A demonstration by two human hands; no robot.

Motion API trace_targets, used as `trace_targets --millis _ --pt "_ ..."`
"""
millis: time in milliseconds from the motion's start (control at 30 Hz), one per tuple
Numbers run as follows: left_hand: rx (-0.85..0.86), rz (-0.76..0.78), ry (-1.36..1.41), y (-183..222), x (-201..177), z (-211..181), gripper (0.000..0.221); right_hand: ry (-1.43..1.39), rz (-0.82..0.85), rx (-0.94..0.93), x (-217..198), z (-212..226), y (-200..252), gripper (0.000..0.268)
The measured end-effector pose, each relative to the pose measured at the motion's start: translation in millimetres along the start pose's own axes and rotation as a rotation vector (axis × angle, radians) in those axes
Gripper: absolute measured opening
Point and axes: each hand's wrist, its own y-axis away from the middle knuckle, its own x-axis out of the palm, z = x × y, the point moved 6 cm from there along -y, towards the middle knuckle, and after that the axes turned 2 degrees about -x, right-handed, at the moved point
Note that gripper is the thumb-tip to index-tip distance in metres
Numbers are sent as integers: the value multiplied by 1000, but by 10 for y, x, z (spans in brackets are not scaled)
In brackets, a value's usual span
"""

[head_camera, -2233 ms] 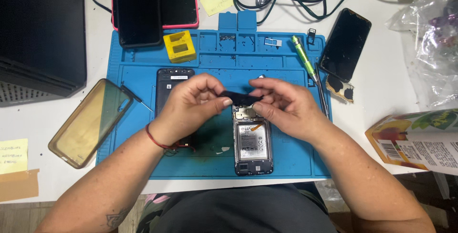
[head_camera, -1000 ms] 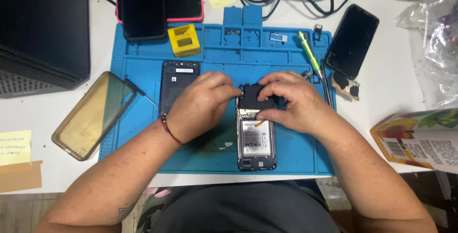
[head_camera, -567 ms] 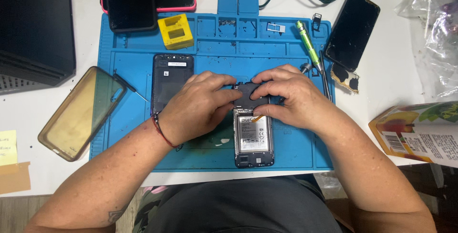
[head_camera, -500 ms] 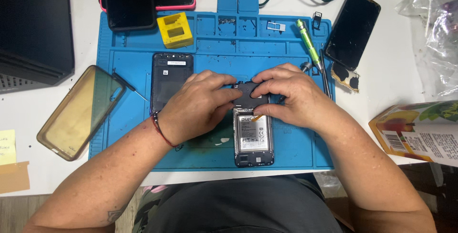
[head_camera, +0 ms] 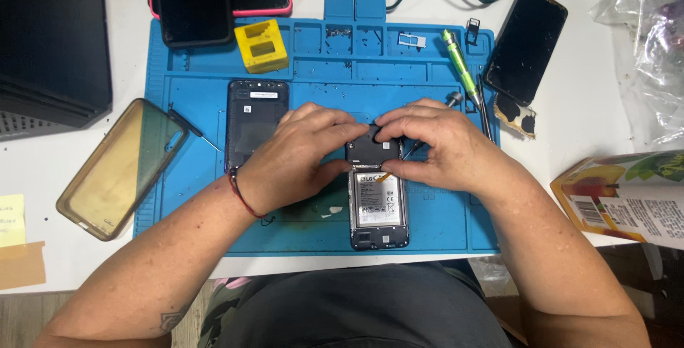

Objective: The person uses a screwdriver to remove screws from a disassembled smartphone on a blue work mat. They then lift and remove a small black metal bracket from the top of the phone's internal assembly.

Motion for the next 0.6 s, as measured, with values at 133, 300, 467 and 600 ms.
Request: trace_targets --millis 133,300,467,600 --pt "-13 5 42 -1 -8 -13 44 -12 23 40 -15 -7 -1 30" --pt "-23 39 -20 30 84 64 34 -15 55 76 -18 -10 3 20" --pt "-51 34 -29 43 94 62 26 30 41 83 34 -101 45 17" --pt "-31 13 -69 55 86 -8 26 57 38 74 42 -66 42 16"
